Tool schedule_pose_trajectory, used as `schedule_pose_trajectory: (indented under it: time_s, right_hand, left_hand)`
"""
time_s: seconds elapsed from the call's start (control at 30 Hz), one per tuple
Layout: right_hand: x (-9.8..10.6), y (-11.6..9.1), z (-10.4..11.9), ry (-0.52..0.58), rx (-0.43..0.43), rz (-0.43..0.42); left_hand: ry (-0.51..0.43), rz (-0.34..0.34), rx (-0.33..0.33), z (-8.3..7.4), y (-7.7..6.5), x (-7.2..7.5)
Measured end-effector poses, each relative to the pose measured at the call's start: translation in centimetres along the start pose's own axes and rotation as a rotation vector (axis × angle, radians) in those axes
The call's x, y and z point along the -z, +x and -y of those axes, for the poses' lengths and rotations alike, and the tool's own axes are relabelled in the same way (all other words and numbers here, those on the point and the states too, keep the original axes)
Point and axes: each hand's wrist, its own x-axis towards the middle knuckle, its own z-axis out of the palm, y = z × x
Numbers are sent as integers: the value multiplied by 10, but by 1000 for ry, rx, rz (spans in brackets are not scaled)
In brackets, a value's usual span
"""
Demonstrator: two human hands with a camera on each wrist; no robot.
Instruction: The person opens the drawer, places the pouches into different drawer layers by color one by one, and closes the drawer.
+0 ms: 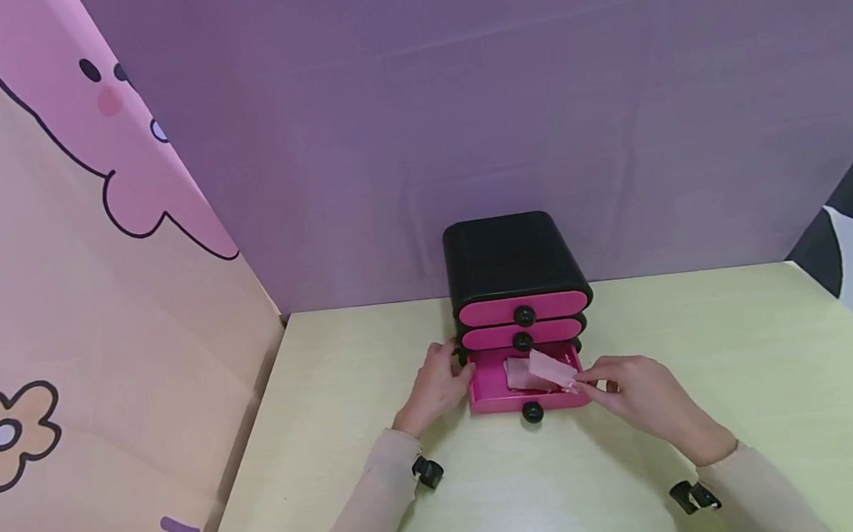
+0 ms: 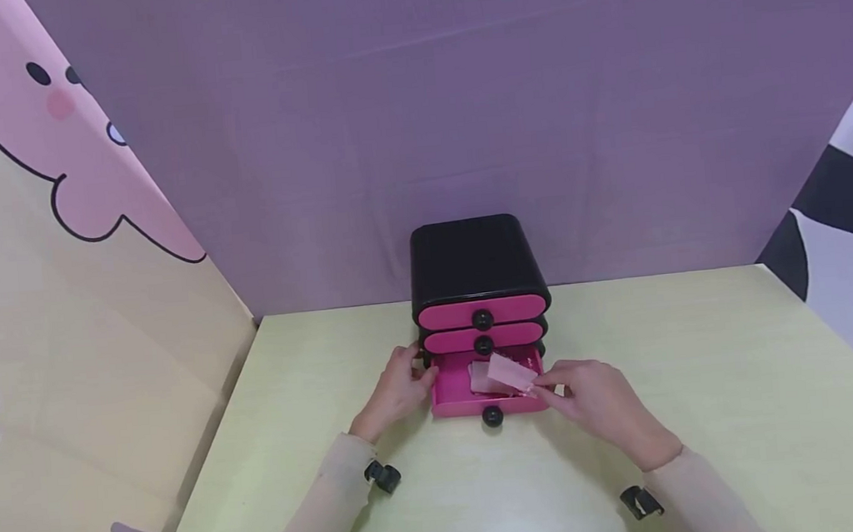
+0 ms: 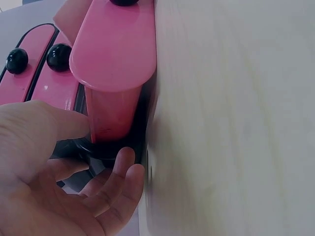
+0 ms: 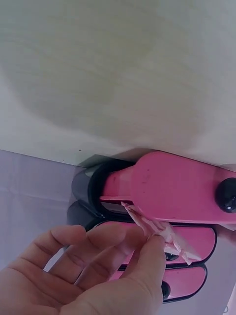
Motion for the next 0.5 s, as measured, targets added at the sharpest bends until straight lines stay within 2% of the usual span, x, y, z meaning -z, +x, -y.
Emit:
schedule_pose_trajectory:
  time_s: [0.13, 0.5]
  right_hand:
    - [-3, 7, 4, 5, 0, 36]
    - [-12, 24, 9, -53, 29, 52]
  left_hand:
    - [-6, 5, 5, 0, 0, 1]
    - [-8, -12, -20, 0, 1, 1]
